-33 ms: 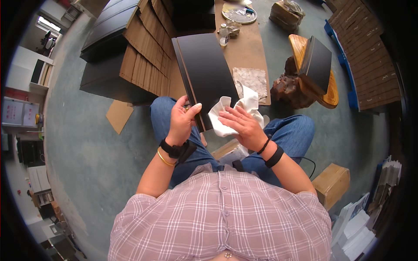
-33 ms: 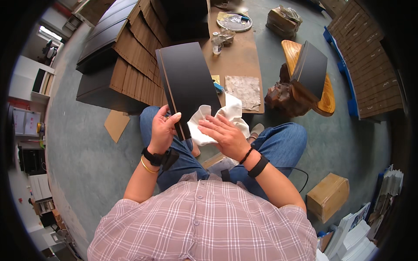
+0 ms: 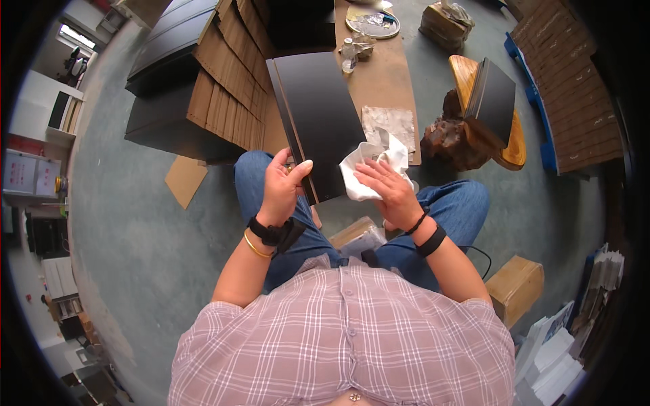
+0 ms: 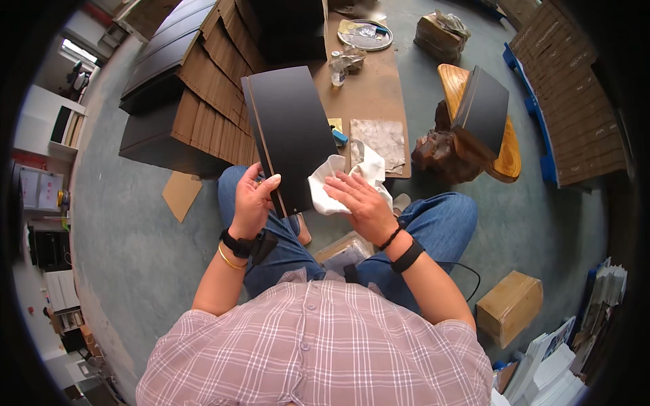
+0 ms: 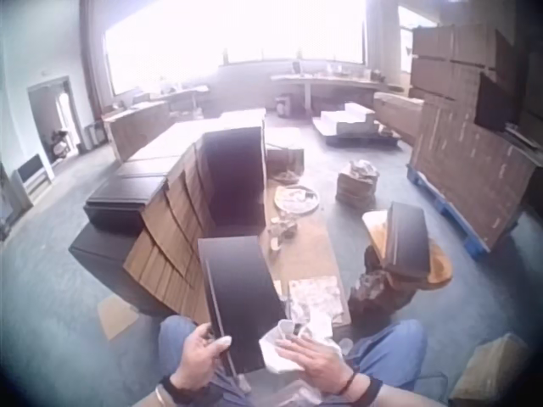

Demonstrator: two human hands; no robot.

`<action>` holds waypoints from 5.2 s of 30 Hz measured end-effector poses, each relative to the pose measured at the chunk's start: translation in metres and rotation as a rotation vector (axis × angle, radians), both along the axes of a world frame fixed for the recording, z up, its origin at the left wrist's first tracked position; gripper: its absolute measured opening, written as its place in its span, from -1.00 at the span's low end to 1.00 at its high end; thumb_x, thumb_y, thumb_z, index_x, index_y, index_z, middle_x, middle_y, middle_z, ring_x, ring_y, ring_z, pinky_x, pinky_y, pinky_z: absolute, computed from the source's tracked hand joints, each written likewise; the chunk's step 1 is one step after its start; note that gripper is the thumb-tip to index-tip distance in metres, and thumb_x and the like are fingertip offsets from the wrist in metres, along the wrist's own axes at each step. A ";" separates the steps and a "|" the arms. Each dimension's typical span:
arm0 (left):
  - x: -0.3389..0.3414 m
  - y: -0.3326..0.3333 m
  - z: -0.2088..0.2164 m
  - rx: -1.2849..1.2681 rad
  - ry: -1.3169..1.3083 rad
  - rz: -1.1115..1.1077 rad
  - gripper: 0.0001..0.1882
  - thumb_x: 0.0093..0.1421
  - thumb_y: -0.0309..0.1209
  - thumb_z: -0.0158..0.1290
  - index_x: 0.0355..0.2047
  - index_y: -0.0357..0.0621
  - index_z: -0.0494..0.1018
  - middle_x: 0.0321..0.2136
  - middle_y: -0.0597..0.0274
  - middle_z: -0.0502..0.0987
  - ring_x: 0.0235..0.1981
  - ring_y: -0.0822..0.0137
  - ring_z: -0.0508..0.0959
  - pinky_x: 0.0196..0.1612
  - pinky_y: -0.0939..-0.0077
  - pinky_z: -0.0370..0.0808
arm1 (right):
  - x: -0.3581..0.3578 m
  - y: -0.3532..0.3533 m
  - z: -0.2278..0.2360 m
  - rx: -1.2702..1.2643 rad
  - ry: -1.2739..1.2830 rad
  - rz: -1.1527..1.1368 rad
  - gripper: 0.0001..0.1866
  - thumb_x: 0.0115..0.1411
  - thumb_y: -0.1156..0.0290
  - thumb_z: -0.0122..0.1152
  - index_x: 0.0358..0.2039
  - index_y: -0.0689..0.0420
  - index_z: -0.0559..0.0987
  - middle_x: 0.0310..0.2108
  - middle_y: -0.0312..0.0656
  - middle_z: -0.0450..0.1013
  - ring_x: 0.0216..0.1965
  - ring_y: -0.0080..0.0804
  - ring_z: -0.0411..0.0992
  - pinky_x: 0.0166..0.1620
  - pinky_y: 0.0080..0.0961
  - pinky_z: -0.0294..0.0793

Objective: Wiping and sanding black furniture panels on a workbench.

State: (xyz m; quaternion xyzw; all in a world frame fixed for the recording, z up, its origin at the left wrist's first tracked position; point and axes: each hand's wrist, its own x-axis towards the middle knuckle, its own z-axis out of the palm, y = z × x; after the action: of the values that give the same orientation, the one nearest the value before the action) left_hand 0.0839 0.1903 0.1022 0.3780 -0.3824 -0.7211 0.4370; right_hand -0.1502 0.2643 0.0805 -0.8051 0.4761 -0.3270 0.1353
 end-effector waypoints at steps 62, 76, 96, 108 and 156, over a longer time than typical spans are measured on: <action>-0.014 0.030 -0.015 0.758 0.872 -0.731 -0.69 0.32 -0.19 -0.22 -0.21 -0.22 0.25 -0.67 0.30 0.25 -0.75 0.41 0.32 -0.71 0.63 0.29 | 0.052 -0.119 0.054 -0.213 -0.217 -0.179 -0.50 0.15 0.19 0.15 0.13 -0.19 0.37 0.16 -0.08 0.27 0.28 -0.10 0.06 0.28 0.01 -0.15; -0.014 0.028 -0.034 0.792 1.064 -0.760 -0.65 0.30 -0.21 -0.15 -0.21 -0.32 0.20 -0.69 0.22 0.33 -0.77 0.37 0.42 -0.73 0.58 0.38 | -0.057 -0.107 -0.094 0.706 -1.945 -0.139 -0.33 0.28 -0.16 -0.23 -0.03 0.26 0.41 -0.21 -0.08 0.49 -0.22 -0.24 0.51 -0.16 -0.34 0.56; -0.014 0.006 -0.020 -0.249 -0.554 -0.322 -0.53 0.31 -0.07 -0.11 -0.50 -0.26 0.41 -0.61 0.41 0.42 -0.55 0.60 0.36 -0.49 0.67 0.32 | -0.044 -0.117 -0.057 0.291 -0.987 -1.033 -0.18 0.16 -0.29 -0.07 -0.76 0.34 0.43 -0.79 -0.12 0.34 -0.66 -0.31 0.35 -0.47 -0.30 0.34; 0.003 -0.024 -0.023 -0.091 -0.288 0.125 -0.59 0.33 -0.11 -0.12 -0.43 -0.23 0.43 -0.57 0.48 0.37 -0.57 0.66 0.27 -0.51 0.72 0.25 | 0.030 -0.021 -0.039 0.568 -0.404 -0.454 -0.28 0.17 -0.25 -0.09 -0.16 0.28 0.50 -0.40 0.17 0.49 -0.26 0.13 0.47 -0.23 -0.20 0.45; -0.007 0.019 -0.029 -0.360 -0.526 0.010 -0.54 0.34 -0.11 -0.14 -0.59 -0.20 0.32 -0.70 0.44 0.28 -0.62 0.64 0.23 -0.57 0.68 0.22 | 0.021 -0.088 -0.018 0.174 -0.703 -0.619 -0.60 0.30 0.14 -0.04 -0.08 0.24 0.38 -0.38 0.11 0.50 -0.27 0.08 0.48 -0.24 -0.20 0.42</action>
State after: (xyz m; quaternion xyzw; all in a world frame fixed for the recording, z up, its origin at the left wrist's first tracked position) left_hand 0.0767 0.2096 0.0729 0.4699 -0.6018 -0.5172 0.3867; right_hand -0.1293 0.1763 0.0627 -0.4515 0.6445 -0.5634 0.2516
